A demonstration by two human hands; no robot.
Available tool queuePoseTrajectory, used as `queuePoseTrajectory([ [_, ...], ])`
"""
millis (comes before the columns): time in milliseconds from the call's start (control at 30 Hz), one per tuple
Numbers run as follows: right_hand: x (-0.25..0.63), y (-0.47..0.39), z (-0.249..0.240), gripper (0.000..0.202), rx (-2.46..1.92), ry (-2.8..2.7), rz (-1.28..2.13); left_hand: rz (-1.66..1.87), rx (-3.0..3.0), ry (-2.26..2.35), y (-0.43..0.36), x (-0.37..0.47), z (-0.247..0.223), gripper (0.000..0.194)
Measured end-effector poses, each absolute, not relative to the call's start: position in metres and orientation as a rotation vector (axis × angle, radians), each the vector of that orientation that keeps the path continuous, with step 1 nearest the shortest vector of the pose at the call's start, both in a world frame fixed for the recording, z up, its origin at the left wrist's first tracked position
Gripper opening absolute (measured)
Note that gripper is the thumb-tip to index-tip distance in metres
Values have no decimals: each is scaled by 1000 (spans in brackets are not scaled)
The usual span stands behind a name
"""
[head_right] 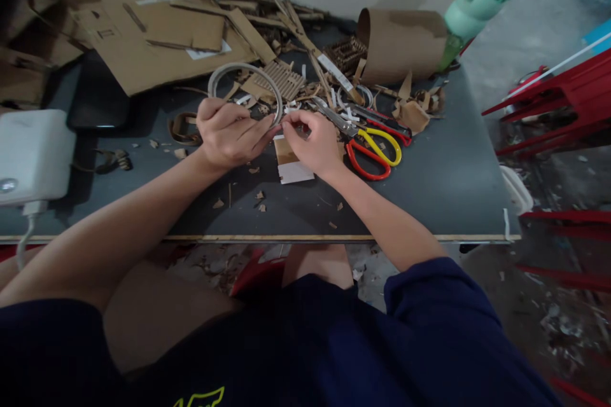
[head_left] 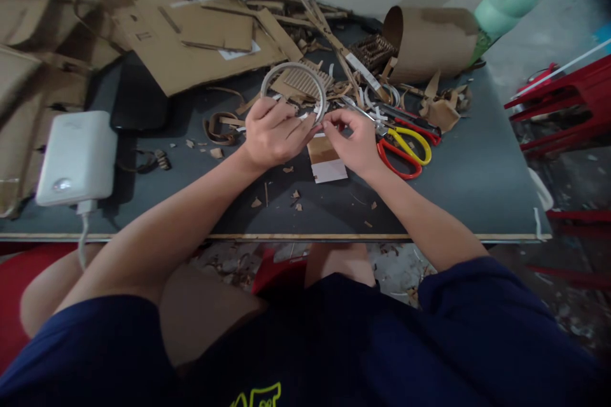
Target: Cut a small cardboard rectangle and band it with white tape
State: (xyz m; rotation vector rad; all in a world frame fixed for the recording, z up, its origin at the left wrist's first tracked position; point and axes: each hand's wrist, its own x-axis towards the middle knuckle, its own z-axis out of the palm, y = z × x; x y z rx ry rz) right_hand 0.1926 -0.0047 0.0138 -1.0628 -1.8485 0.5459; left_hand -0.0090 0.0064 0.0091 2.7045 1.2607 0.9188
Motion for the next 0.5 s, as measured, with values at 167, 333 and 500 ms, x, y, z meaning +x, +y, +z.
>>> queuePoseTrajectory([
  [167,204,21,-6,52,-1100,-1677,666,892,2707,1269,0,-6,11,33],
  [333,239,60,-17,67,-1030,-1620,654,886,2706,1374,12,-10,7,33],
  [500,230,51,-10,48,-955,-1898,577,1154,2641,1601,30,-18,-2,46],
])
